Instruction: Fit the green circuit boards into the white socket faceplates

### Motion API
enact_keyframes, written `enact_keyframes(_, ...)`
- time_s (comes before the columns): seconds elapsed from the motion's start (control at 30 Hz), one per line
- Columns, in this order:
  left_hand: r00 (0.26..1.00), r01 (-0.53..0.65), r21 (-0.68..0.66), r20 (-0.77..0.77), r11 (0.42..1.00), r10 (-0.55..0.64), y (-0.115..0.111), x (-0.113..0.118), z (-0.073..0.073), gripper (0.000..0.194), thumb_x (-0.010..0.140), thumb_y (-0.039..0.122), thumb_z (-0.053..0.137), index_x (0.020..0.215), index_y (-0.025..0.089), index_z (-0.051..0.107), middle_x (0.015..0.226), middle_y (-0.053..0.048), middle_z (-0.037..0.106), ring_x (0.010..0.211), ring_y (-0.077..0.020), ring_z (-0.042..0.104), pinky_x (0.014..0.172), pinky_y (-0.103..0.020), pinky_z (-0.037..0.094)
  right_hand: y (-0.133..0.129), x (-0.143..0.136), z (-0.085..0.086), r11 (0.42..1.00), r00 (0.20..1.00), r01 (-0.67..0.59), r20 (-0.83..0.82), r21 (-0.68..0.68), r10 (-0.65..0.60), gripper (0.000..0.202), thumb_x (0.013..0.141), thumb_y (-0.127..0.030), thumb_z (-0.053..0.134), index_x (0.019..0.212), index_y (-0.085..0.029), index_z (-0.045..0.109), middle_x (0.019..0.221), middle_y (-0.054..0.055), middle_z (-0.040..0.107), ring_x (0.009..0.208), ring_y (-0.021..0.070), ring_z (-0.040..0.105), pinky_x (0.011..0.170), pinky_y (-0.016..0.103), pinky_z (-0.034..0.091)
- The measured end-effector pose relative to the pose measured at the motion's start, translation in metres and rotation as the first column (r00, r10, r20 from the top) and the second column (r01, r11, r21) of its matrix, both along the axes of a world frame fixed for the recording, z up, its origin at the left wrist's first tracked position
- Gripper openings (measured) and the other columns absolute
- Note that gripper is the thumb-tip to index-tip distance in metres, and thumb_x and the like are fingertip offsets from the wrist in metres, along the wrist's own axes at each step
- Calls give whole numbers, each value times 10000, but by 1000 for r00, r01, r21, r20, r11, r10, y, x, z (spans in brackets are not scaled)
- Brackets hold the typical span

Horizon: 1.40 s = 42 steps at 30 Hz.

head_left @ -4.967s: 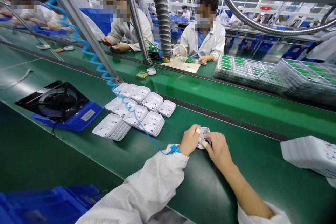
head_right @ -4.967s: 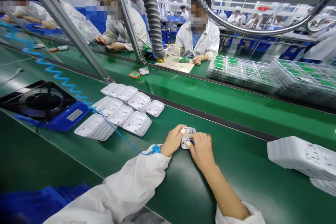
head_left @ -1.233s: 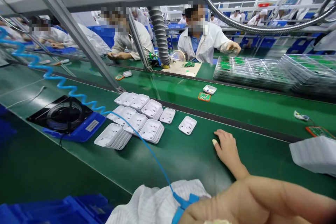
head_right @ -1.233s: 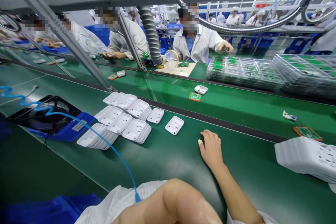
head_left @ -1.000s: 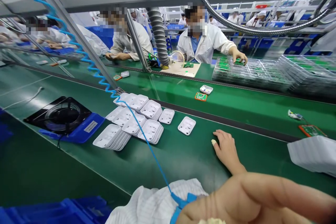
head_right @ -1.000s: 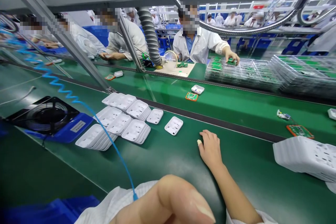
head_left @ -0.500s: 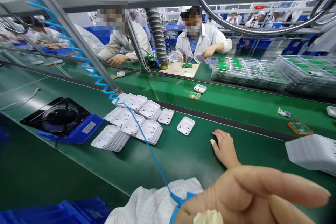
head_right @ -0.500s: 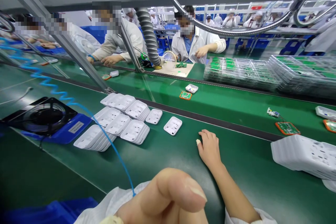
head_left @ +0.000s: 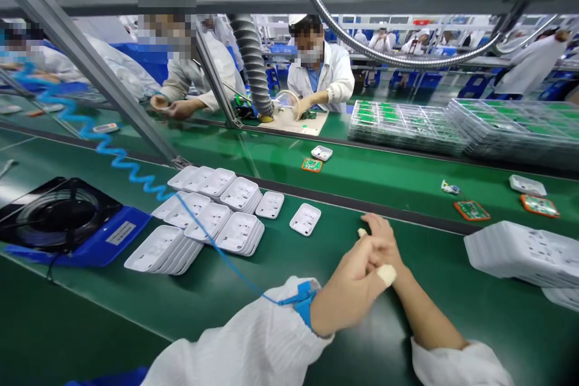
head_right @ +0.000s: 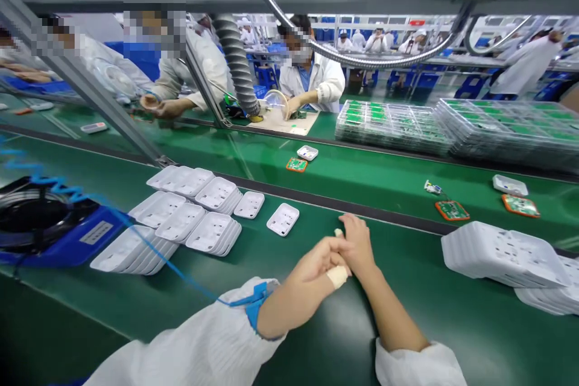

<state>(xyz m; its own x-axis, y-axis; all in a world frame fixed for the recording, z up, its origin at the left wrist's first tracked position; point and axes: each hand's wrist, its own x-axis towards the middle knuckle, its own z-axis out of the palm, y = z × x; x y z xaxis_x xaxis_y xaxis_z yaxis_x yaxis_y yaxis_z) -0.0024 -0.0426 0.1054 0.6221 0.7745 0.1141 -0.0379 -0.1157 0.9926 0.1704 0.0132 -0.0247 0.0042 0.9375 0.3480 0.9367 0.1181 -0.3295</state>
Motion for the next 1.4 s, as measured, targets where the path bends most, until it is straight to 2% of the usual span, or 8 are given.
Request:
enact_keyframes(0.13,842,156,437,-528,886,112,20,-12,-52,377,797,207,496,1172,181,465,1203,-105,485,1111,-253,441,969,-445,340,45,69,19,947,946,316,51,64,-319,418,821,-290,391,1180,-86,460,1183,178,503,1103,295,446,906,433,365)
enact_keyframes(0.27,727,310,536,-666,785,168,23,-15,-80,416,810,271,536,1201,165,441,1255,-125,464,1235,-279,360,1051,-480,252,73,139,29,739,740,671,109,-62,-663,495,782,-327,451,1184,-38,449,1173,236,483,1074,364,463,853,472,387)
enact_keyframes(0.47,708,357,561,-684,747,176,27,-10,-90,421,828,295,521,1216,160,429,1307,-127,436,1283,-271,319,1090,-487,199,85,198,10,470,496,859,103,-202,-862,625,718,-435,522,1193,-37,443,1229,283,434,1163,405,391,918,522,320)
enact_keyframes(0.73,732,314,546,-660,777,168,33,-7,-94,385,836,292,501,1203,188,449,1324,-98,433,1295,-249,304,1115,-483,148,98,222,24,386,496,827,210,-409,-842,894,588,-681,590,1197,-33,493,1196,332,453,1152,468,357,905,593,237)
enact_keyframes(0.93,750,296,554,-639,778,169,33,-6,-95,376,825,284,512,1187,198,460,1320,-85,441,1293,-243,308,1113,-481,163,92,209,36,486,599,770,206,-412,-774,971,551,-779,538,1146,-13,510,1125,345,485,1069,443,462,781,493,372)
enact_keyframes(1.13,773,280,571,-611,772,172,33,-7,-98,386,806,247,524,1184,207,460,1320,-75,443,1286,-238,319,1104,-490,189,88,177,56,689,845,500,122,-525,-521,533,721,-635,481,840,-129,601,807,148,635,788,268,604,648,325,408)
enact_keyframes(1.3,813,216,578,-553,787,183,38,-10,-106,368,794,155,466,1159,198,478,1288,-87,467,1261,-227,356,1091,-484,225,24,85,46,892,924,232,-200,-388,-327,372,753,-553,489,841,-196,543,801,34,640,726,165,589,619,246,397)
enact_keyframes(1.4,805,133,579,-536,804,253,41,-12,-110,365,782,98,428,1130,185,496,1270,-89,480,1252,-219,364,1087,-473,238,-35,20,33,925,952,6,-280,-381,-122,256,778,-432,500,881,-199,527,781,14,619,687,144,568,623,241,396)
